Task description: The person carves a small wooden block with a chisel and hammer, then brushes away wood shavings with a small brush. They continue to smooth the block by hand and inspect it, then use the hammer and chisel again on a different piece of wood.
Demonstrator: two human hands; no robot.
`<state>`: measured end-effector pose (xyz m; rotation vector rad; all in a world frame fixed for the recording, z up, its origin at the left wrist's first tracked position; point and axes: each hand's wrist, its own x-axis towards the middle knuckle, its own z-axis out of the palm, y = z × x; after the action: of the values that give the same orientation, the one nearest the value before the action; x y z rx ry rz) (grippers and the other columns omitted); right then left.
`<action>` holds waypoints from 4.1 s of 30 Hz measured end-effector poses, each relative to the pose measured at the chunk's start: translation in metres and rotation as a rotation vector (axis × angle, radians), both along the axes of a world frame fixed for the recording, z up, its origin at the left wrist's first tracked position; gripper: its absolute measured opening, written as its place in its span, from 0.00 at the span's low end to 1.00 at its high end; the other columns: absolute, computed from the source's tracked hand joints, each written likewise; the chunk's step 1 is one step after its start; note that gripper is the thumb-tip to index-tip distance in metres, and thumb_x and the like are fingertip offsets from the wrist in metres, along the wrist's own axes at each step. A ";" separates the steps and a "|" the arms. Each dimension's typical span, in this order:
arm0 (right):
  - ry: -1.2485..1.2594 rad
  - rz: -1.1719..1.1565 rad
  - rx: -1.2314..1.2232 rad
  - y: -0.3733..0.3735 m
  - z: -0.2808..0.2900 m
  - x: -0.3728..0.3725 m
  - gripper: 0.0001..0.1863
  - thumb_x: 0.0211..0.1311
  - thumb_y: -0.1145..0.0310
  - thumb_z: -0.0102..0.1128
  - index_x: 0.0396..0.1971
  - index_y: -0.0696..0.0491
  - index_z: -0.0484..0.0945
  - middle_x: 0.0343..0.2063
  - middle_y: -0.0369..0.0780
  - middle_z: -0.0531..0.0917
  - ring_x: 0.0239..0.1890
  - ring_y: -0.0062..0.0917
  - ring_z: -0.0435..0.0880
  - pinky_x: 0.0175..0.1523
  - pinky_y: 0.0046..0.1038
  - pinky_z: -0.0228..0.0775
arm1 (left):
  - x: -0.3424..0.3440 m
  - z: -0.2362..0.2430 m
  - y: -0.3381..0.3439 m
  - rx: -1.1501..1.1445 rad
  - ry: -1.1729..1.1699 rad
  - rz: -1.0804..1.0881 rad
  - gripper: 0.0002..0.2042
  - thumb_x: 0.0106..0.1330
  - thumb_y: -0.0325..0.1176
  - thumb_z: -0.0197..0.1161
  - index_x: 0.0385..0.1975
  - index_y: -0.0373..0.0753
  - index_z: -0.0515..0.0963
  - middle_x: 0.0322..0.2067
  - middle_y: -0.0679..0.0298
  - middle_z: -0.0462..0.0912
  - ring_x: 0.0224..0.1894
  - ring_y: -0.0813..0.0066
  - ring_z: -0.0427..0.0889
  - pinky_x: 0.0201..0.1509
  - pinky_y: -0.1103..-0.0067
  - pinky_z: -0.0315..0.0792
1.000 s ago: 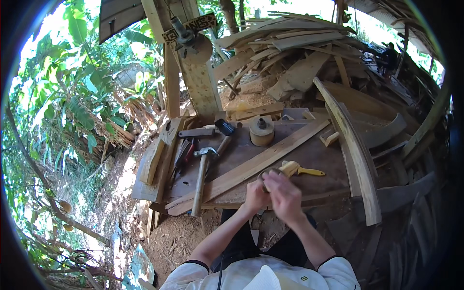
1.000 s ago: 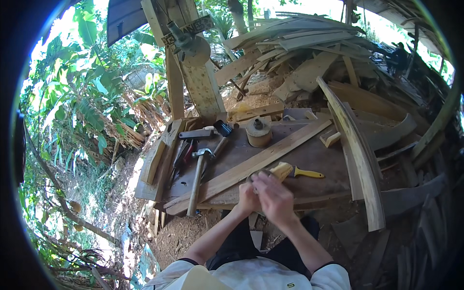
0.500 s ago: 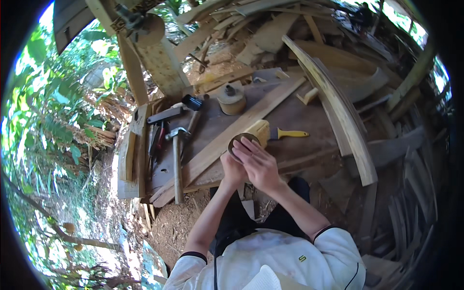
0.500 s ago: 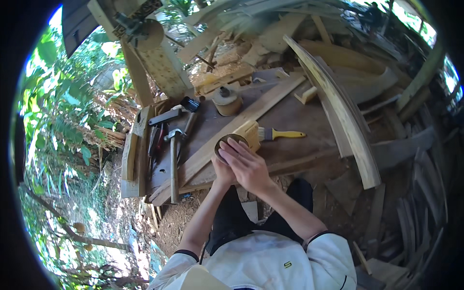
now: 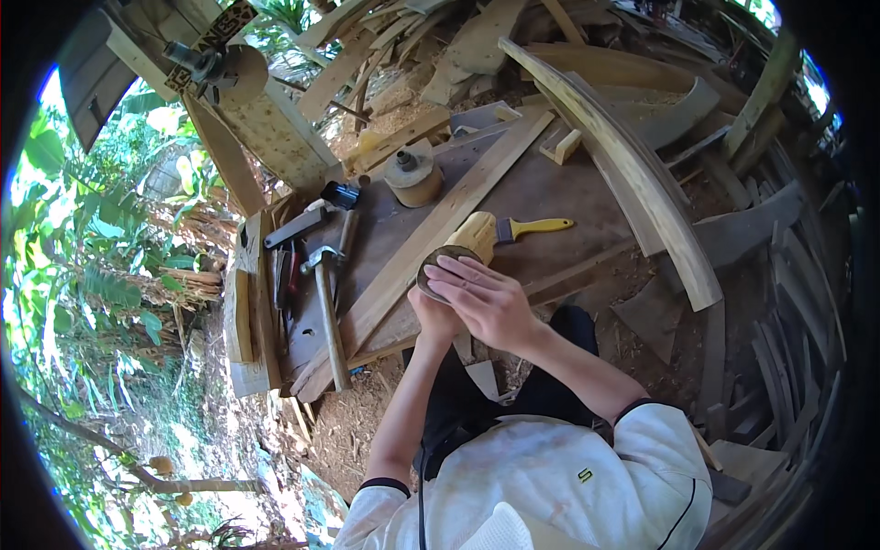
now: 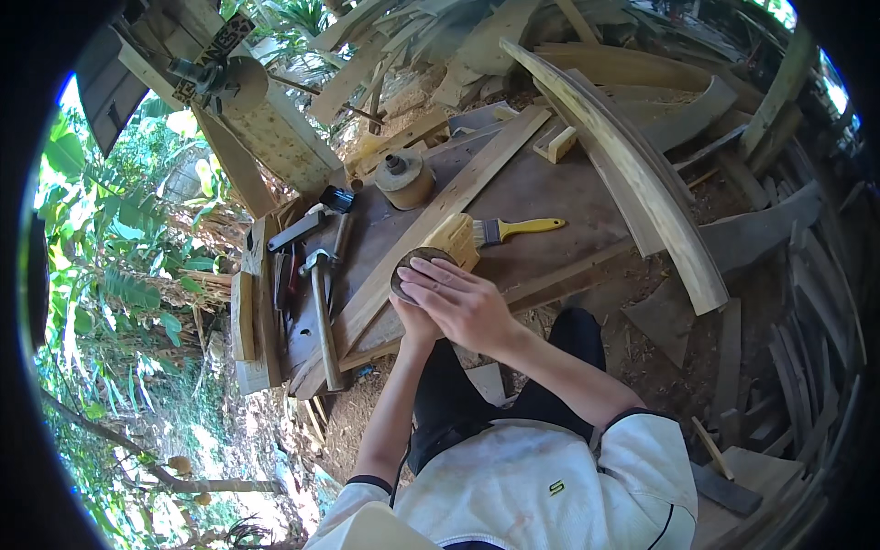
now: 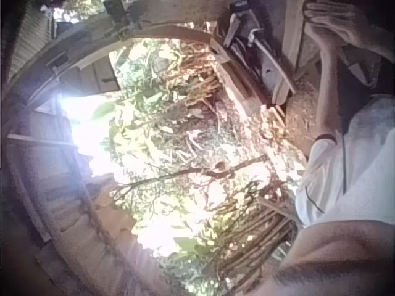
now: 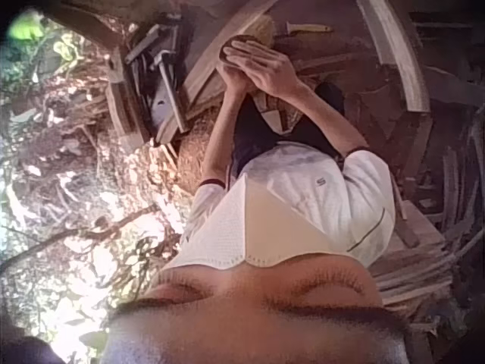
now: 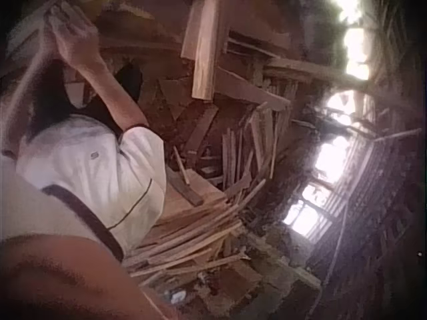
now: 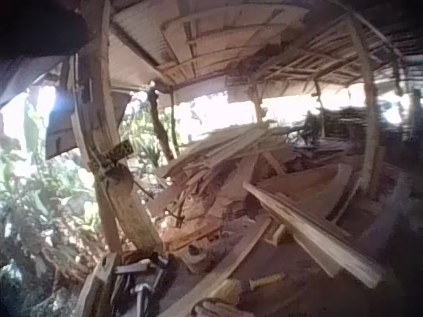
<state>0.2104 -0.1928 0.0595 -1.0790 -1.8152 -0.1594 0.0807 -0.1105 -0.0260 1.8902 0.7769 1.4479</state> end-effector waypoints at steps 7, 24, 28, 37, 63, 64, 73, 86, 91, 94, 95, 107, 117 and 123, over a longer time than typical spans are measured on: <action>0.104 -0.085 -0.002 0.002 -0.012 0.000 0.15 0.77 0.74 0.62 0.57 0.58 0.88 0.62 0.45 0.90 0.71 0.38 0.85 0.75 0.43 0.79 | 0.001 0.010 -0.005 -0.179 -0.042 -0.036 0.25 0.62 0.30 0.83 0.58 0.32 0.83 0.44 0.50 0.95 0.49 0.56 0.96 0.54 0.68 0.86; 0.555 -0.323 -0.081 -0.048 -0.015 0.032 0.18 0.86 0.76 0.51 0.67 0.64 0.81 0.65 0.51 0.88 0.64 0.38 0.90 0.67 0.32 0.81 | 0.024 0.118 -0.003 0.048 0.656 -0.045 0.21 0.63 0.41 0.80 0.51 0.39 0.83 0.33 0.48 0.91 0.37 0.42 0.91 0.42 0.56 0.84; 0.555 -0.306 -0.074 -0.054 -0.008 0.028 0.19 0.84 0.78 0.51 0.66 0.66 0.81 0.66 0.52 0.86 0.71 0.44 0.85 0.74 0.38 0.76 | 0.037 0.127 0.003 0.098 0.872 -0.039 0.19 0.62 0.39 0.80 0.48 0.39 0.82 0.31 0.50 0.90 0.37 0.43 0.90 0.42 0.55 0.82; 0.519 -0.268 -0.110 -0.052 -0.012 0.024 0.19 0.83 0.79 0.52 0.66 0.65 0.81 0.67 0.53 0.85 0.71 0.46 0.84 0.74 0.40 0.77 | 0.022 0.113 0.003 0.098 0.894 -0.016 0.29 0.58 0.43 0.85 0.58 0.39 0.84 0.32 0.52 0.91 0.37 0.46 0.91 0.42 0.59 0.83; -0.151 -0.140 -0.101 0.028 -0.003 0.035 0.18 0.69 0.72 0.65 0.57 0.57 0.88 0.62 0.45 0.89 0.71 0.40 0.84 0.75 0.42 0.79 | -0.021 0.018 -0.002 -0.280 0.139 0.074 0.32 0.52 0.34 0.89 0.57 0.30 0.87 0.47 0.52 0.95 0.51 0.61 0.95 0.61 0.67 0.85; -0.165 -0.255 -0.111 0.033 0.005 0.045 0.18 0.69 0.72 0.66 0.56 0.57 0.88 0.61 0.45 0.90 0.71 0.40 0.85 0.74 0.42 0.79 | -0.021 0.016 -0.002 -0.263 0.135 0.072 0.31 0.52 0.34 0.89 0.57 0.30 0.87 0.47 0.52 0.95 0.50 0.61 0.96 0.60 0.67 0.85; -0.104 -0.247 -0.091 0.029 0.006 0.026 0.18 0.67 0.71 0.66 0.55 0.57 0.87 0.56 0.47 0.91 0.64 0.39 0.89 0.71 0.42 0.81 | -0.021 0.006 -0.007 -0.132 0.163 0.110 0.27 0.53 0.33 0.87 0.54 0.33 0.88 0.44 0.50 0.95 0.47 0.57 0.96 0.55 0.67 0.86; -0.083 -0.068 -0.096 0.020 0.011 0.022 0.14 0.67 0.72 0.65 0.50 0.59 0.85 0.51 0.50 0.90 0.58 0.46 0.90 0.63 0.41 0.85 | -0.021 0.022 -0.014 -0.049 0.235 0.024 0.30 0.54 0.32 0.85 0.60 0.34 0.88 0.48 0.46 0.94 0.50 0.55 0.96 0.56 0.68 0.86; -0.083 -0.050 -0.085 0.007 0.008 0.003 0.14 0.68 0.74 0.65 0.52 0.58 0.85 0.53 0.49 0.90 0.58 0.44 0.91 0.63 0.41 0.85 | -0.029 0.013 -0.003 0.097 0.207 -0.044 0.30 0.56 0.32 0.85 0.62 0.35 0.87 0.48 0.48 0.94 0.50 0.56 0.96 0.57 0.69 0.86; -0.034 -0.120 -0.112 0.018 0.010 0.020 0.14 0.68 0.73 0.65 0.52 0.57 0.85 0.53 0.49 0.90 0.59 0.42 0.91 0.65 0.41 0.84 | -0.021 0.019 -0.010 -0.090 0.213 0.059 0.26 0.55 0.30 0.82 0.57 0.35 0.89 0.46 0.51 0.95 0.49 0.57 0.96 0.56 0.68 0.86; -0.008 -0.188 -0.131 0.022 0.013 0.029 0.14 0.68 0.73 0.65 0.53 0.57 0.86 0.53 0.49 0.90 0.59 0.41 0.91 0.66 0.41 0.84 | -0.015 0.032 -0.012 -0.081 0.214 0.078 0.24 0.56 0.31 0.82 0.55 0.34 0.89 0.46 0.51 0.95 0.49 0.57 0.96 0.56 0.68 0.86; -0.132 0.111 -0.018 0.020 -0.027 -0.017 0.18 0.73 0.72 0.66 0.60 0.55 0.85 0.62 0.44 0.89 0.70 0.37 0.86 0.74 0.41 0.80 | -0.039 -0.012 0.011 -0.199 0.097 0.021 0.23 0.57 0.33 0.82 0.52 0.31 0.88 0.41 0.53 0.95 0.44 0.64 0.96 0.51 0.68 0.86; 0.012 -0.056 -0.010 0.053 -0.036 0.005 0.17 0.75 0.74 0.65 0.61 0.53 0.85 0.64 0.41 0.89 0.71 0.34 0.85 0.77 0.43 0.77 | -0.029 0.000 0.010 -0.307 0.120 0.049 0.19 0.59 0.28 0.77 0.50 0.29 0.86 0.40 0.55 0.95 0.45 0.71 0.94 0.51 0.70 0.85; -0.025 0.177 -0.037 0.035 -0.035 0.002 0.18 0.72 0.73 0.69 0.60 0.52 0.87 0.61 0.41 0.91 0.69 0.35 0.87 0.77 0.44 0.77 | -0.031 -0.012 0.010 -0.225 0.050 -0.006 0.19 0.60 0.32 0.82 0.48 0.30 0.87 0.38 0.56 0.95 0.42 0.73 0.94 0.49 0.71 0.85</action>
<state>0.2121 -0.1580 0.0247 -0.9393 -1.9330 -0.0339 0.0502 -0.1002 -0.0385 1.7610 0.9163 1.2561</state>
